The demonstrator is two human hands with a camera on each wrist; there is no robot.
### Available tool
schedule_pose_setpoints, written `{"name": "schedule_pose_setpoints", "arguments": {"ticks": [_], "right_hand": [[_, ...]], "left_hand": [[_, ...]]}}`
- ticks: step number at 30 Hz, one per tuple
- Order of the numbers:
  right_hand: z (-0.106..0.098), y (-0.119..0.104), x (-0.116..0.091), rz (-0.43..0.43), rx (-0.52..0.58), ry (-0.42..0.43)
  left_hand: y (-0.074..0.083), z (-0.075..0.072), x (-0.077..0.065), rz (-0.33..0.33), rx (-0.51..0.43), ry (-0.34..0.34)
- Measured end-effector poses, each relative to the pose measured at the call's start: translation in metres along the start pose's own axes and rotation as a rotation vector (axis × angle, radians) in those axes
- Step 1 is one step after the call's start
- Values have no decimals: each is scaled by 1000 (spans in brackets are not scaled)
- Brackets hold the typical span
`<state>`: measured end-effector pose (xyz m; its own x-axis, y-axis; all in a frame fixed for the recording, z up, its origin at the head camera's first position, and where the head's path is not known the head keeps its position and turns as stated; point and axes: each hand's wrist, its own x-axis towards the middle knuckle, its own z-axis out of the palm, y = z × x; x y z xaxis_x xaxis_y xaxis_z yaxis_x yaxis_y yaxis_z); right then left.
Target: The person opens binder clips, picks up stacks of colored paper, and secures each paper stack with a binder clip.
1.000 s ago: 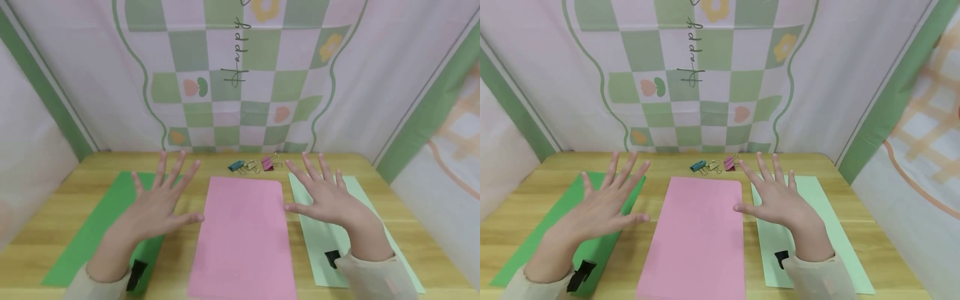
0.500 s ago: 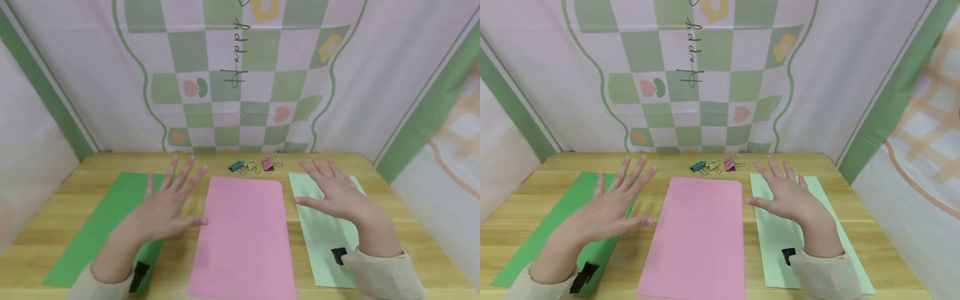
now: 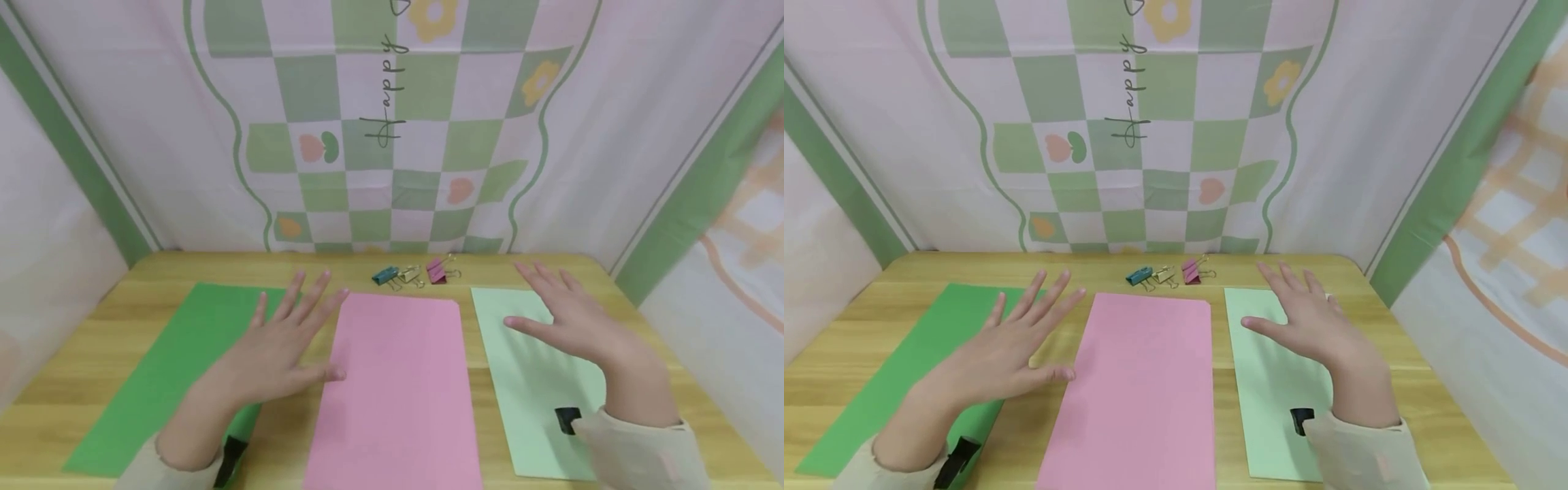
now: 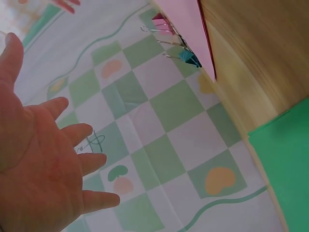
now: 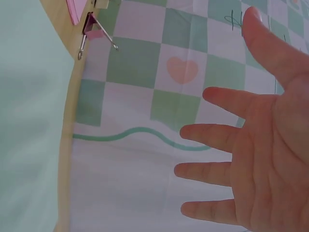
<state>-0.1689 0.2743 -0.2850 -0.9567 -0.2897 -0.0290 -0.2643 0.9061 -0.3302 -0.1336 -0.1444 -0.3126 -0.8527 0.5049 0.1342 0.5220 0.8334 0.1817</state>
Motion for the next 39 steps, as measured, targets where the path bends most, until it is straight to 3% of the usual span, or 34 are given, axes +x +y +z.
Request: {"name": "schedule_pose_setpoints", "arguments": {"ticks": [8, 18, 28, 33, 39], "right_hand": [[-5, 13, 0, -15, 75, -1], [-18, 26, -5, 3, 65, 1], [-15, 46, -11, 10, 86, -28], [-13, 49, -6, 6, 60, -48], [-10, 45, 5, -15, 69, -83]], "left_hand": [[1, 4, 2, -5, -12, -24], [9, 13, 9, 64, -16, -78], [24, 21, 29, 209, -19, -162], [32, 27, 45, 293, 26, -205], [44, 33, 60, 345, 48, -268]]}}
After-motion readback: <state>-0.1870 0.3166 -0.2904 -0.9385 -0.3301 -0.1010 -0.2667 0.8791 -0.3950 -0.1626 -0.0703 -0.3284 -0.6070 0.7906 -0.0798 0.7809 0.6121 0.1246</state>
